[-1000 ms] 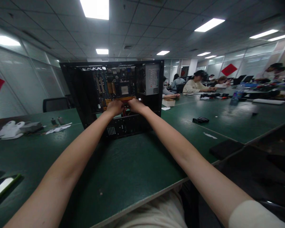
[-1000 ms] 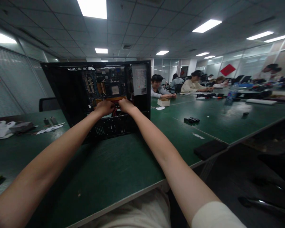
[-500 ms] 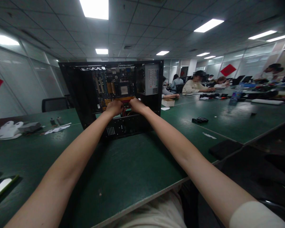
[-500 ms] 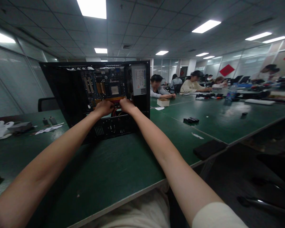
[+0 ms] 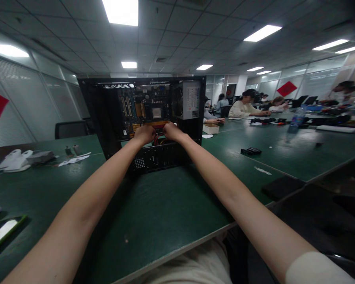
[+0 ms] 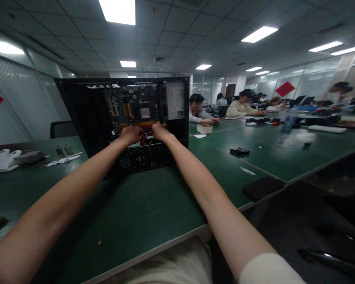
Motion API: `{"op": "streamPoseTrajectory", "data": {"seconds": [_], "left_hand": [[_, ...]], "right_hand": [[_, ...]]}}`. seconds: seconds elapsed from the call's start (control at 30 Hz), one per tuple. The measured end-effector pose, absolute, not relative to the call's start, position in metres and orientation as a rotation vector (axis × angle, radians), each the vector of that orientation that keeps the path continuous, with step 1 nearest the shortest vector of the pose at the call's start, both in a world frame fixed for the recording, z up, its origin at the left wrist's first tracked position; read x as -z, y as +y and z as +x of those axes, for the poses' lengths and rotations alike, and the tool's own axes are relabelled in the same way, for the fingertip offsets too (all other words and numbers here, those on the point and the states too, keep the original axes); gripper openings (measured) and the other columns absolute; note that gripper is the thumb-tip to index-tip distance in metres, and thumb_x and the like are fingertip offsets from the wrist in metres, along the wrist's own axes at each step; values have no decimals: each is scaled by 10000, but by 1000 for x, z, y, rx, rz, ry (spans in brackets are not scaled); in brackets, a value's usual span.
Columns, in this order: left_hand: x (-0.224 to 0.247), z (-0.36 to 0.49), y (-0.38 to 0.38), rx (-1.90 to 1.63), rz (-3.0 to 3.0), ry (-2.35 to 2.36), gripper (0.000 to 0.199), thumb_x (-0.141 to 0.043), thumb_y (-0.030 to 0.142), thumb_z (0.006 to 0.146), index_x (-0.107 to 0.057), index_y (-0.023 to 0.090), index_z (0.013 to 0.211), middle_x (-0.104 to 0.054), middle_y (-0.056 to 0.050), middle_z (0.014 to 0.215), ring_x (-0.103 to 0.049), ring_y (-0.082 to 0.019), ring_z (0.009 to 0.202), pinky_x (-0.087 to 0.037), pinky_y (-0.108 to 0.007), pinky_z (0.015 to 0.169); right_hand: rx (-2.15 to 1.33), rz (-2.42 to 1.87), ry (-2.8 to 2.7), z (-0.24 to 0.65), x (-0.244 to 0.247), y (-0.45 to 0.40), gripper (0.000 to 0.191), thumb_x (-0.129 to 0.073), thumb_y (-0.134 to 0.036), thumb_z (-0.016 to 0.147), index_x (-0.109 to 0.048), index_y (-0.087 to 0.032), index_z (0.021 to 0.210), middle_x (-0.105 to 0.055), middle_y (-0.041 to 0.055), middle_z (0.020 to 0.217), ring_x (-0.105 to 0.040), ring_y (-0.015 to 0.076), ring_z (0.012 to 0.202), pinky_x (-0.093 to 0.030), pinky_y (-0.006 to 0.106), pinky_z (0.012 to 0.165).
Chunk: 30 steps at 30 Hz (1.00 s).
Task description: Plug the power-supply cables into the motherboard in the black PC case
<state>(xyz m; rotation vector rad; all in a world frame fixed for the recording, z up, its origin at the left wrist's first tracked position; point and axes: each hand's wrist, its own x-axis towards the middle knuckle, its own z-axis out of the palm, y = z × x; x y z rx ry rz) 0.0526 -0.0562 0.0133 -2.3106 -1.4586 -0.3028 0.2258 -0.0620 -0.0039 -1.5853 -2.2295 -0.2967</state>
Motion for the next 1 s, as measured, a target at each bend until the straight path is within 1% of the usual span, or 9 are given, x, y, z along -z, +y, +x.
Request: {"op": "streamPoseTrajectory", "data": {"seconds": [0.2, 0.3, 0.47, 0.6, 0.73, 1.0], "left_hand": [[-14, 52, -58, 315, -2330, -1468, 376, -509, 305, 980, -820, 253, 1183, -780, -127, 1220, -709, -332, 1180, -566, -388, 962], [-14, 53, -59, 311, -2333, -1480, 375, -508, 310, 980, -822, 247, 1173, -780, -134, 1211, -714, -340, 1169, -570, -398, 954], [-12, 53, -58, 327, -2328, -1493, 402, -483, 285, 986, -815, 233, 1206, -778, -147, 1217, -721, -348, 1157, -577, -412, 950], [-12, 52, -56, 332, -2333, -1491, 394, -499, 305, 987, -812, 236, 1217, -779, -140, 1221, -717, -345, 1169, -577, -414, 961], [-13, 52, -57, 342, -2338, -1489, 386, -512, 300, 982, -811, 236, 1218, -780, -136, 1219, -716, -330, 1170, -574, -390, 967], [-13, 54, -61, 359, -2343, -1494, 395, -502, 284, 976, -815, 225, 1210, -779, -150, 1213, -721, -362, 1164, -585, -441, 965]], "right_hand": [[331, -1567, -2192, 225, 4, -60, 364, -535, -18, 928, -802, -40, 1174, -759, 265, 1198, -734, 288, 1113, -544, 294, 949], [346, -1584, -2187, 225, 3, -57, 345, -562, -22, 917, -802, -33, 1164, -760, 275, 1183, -740, 304, 1098, -555, 309, 937], [346, -1602, -2170, 225, 2, -56, 309, -593, -49, 923, -807, -39, 1146, -761, 271, 1185, -733, 326, 1125, -558, 316, 930], [337, -1612, -2155, 225, 3, -58, 328, -557, -46, 939, -804, -31, 1154, -767, 265, 1173, -741, 307, 1099, -558, 306, 923], [328, -1595, -2156, 224, 4, -61, 332, -549, -57, 947, -805, -39, 1158, -772, 250, 1180, -742, 290, 1097, -554, 288, 923], [284, -1613, -2109, 225, 4, -61, 323, -551, -78, 964, -806, -62, 1161, -776, 237, 1183, -735, 293, 1134, -550, 291, 943]]}}
